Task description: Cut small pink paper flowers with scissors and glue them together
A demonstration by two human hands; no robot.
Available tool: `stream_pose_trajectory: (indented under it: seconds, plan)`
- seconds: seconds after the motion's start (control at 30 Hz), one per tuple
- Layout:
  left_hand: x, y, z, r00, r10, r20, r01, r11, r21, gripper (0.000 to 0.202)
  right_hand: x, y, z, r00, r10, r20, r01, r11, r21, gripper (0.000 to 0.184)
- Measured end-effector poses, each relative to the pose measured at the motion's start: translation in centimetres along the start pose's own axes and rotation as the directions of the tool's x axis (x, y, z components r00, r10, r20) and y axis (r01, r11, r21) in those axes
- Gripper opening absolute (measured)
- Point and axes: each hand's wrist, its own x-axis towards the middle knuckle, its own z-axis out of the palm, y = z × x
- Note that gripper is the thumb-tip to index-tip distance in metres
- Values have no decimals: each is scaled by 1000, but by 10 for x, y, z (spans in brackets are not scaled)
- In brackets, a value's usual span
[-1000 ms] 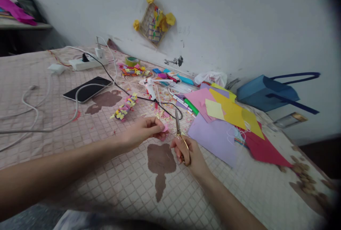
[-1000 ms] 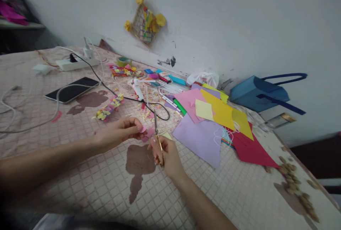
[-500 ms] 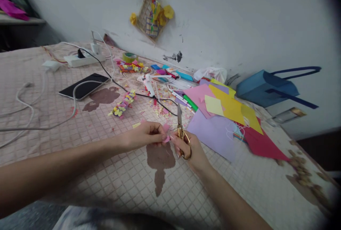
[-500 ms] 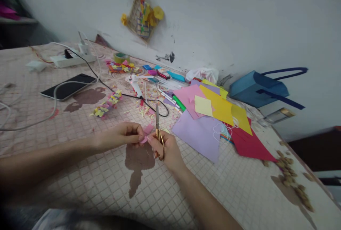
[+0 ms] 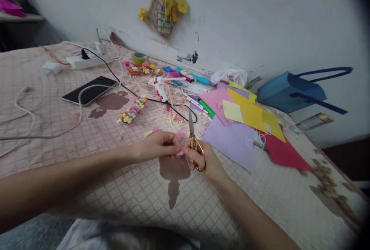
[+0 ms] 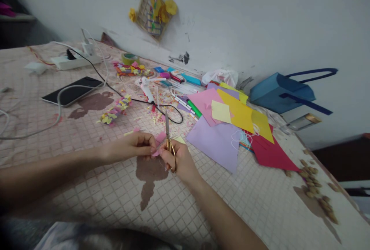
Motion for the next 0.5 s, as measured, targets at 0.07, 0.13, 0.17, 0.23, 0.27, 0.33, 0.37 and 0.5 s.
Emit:
stream_pose_trajectory:
  seconds: [0.07,0.13,0.17,0.23,0.27,0.33,0.37,0.5]
  plan:
    - [0,0,0,1000,-6,-9,6,1000,-5,17,0,1,0,1000,-1,-2,1,1000,13,15]
    - [1,0,0,1000,-13,-20,13,1000,-13,17,0,1,0,1000,1,-3,-1,1000,26,15]
    - [1,0,0,1000,-16,-24,16,1000,-16,17,0,1,0,1000,2,-3,-2,999,32,15]
    - [1,0,0,999,-22,-23,22,1000,-10,19,0,1,0,1000,0,-7,1,999,41,15]
    - [1,0,0,999,-30,-18,30,1000,-1,21,0,2,0,1000,-3,-8,3,999,43,15]
    - [1,1,0,999,-50,-8,50,999,9,23,1,3,0,1000,-8,-9,8,999,44,15]
    - [0,1,0,998,-58,-9,58,998,7,24,1,3,0,1000,-10,-12,11,999,47,15]
    - [0,4,0,999,-25,-37,25,1000,-16,23,1,4,1,998,-29,-62,35,996,86,19]
